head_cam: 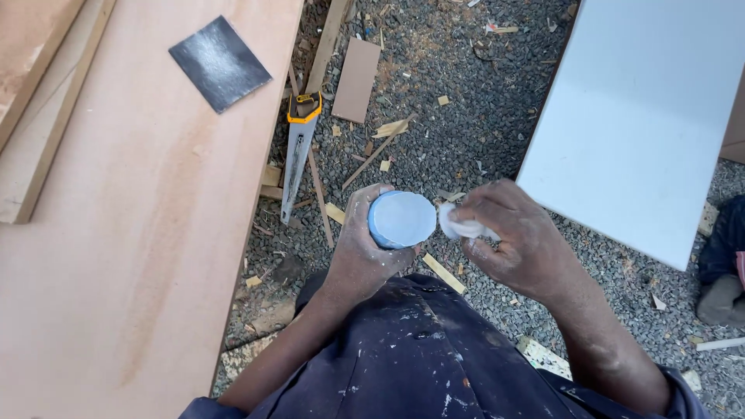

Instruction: Clean the edge of a white panel using a cloth and liquid from a container

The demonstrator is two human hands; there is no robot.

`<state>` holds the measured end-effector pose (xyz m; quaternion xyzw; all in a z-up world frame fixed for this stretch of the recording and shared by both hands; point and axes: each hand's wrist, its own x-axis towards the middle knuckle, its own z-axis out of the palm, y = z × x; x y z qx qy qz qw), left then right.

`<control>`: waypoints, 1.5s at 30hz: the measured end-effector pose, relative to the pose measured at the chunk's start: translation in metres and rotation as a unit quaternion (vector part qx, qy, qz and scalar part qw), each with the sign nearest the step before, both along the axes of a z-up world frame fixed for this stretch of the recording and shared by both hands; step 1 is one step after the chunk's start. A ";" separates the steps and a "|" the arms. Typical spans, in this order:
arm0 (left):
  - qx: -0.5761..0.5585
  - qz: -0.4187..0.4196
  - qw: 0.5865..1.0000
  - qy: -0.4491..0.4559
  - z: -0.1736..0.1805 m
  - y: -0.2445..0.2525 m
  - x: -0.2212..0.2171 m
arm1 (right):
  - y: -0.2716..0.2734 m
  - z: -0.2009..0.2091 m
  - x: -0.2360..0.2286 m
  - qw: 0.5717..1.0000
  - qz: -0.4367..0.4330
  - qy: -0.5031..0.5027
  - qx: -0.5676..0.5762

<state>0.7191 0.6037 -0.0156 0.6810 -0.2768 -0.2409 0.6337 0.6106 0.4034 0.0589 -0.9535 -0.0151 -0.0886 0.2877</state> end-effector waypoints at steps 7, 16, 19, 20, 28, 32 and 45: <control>0.021 -0.029 0.999 0.026 -0.003 -0.003 0.003 | 0.002 -0.028 0.005 0.998 0.004 0.001 -0.059; 0.013 -0.064 0.998 0.021 -0.016 0.033 0.057 | 0.053 -0.038 0.031 0.998 -0.063 0.021 -0.018; 0.025 -0.067 0.997 0.007 -0.028 0.051 0.076 | 0.070 -0.049 0.040 0.998 -0.061 0.013 -0.031; 0.016 -0.065 0.998 0.008 -0.031 0.056 0.082 | 0.076 -0.046 0.044 0.996 -0.068 0.040 -0.038; 0.008 -0.090 0.996 -0.004 -0.023 0.065 0.104 | 0.111 -0.036 0.056 0.989 -0.145 -0.019 -0.023; -0.004 -0.091 0.996 0.019 -0.030 0.067 0.099 | 0.103 -0.051 0.056 0.989 -0.139 -0.045 -0.004; -0.036 -0.106 0.994 0.015 -0.020 0.066 0.099 | 0.105 -0.037 0.050 0.926 -0.230 0.008 0.298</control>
